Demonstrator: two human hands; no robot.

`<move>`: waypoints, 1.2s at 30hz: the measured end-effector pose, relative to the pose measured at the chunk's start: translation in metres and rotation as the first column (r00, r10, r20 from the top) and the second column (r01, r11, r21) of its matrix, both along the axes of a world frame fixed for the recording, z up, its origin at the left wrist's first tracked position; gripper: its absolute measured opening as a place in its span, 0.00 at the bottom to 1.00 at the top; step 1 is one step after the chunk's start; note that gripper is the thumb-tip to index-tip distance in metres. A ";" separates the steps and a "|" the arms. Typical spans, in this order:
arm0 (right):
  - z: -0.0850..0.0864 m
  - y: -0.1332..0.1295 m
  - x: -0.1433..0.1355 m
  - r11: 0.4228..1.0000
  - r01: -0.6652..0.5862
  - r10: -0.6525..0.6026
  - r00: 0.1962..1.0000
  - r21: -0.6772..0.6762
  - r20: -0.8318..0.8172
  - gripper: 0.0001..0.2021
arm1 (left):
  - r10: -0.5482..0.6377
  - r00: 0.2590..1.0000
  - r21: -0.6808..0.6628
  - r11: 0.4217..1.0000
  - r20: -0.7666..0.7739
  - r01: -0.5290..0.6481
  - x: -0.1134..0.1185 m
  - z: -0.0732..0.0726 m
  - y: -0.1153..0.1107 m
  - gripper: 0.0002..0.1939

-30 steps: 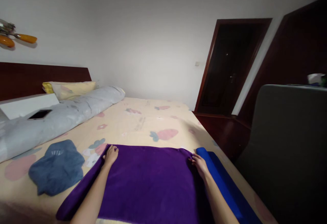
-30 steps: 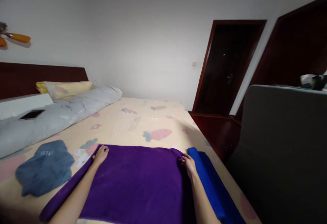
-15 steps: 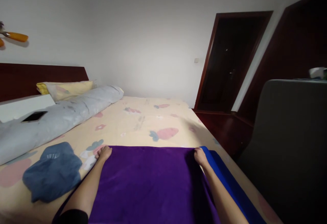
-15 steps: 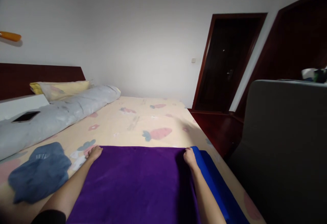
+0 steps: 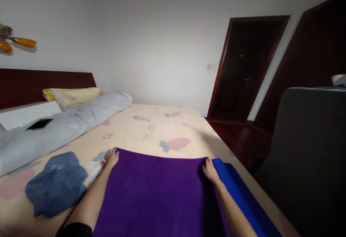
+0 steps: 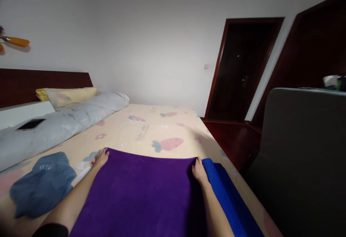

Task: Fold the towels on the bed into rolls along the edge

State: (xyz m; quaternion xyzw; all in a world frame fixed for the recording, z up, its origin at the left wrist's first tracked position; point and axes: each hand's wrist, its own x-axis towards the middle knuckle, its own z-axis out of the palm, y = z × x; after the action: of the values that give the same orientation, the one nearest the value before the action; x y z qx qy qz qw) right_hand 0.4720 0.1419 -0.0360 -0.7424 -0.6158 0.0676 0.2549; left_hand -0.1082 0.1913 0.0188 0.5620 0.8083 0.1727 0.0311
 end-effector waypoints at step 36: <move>-0.021 -0.029 0.033 0.996 -0.029 0.047 0.975 -0.085 0.219 0.31 | -0.089 0.986 -0.182 0.981 -0.138 0.063 0.020 -0.035 -0.058 0.31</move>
State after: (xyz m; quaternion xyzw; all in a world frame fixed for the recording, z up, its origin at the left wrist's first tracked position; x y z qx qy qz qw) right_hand 0.5046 0.1133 -0.0571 -0.7431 -0.6513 0.0144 0.1532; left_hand -0.0881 0.1329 -0.0159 0.5986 0.7985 0.0574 0.0284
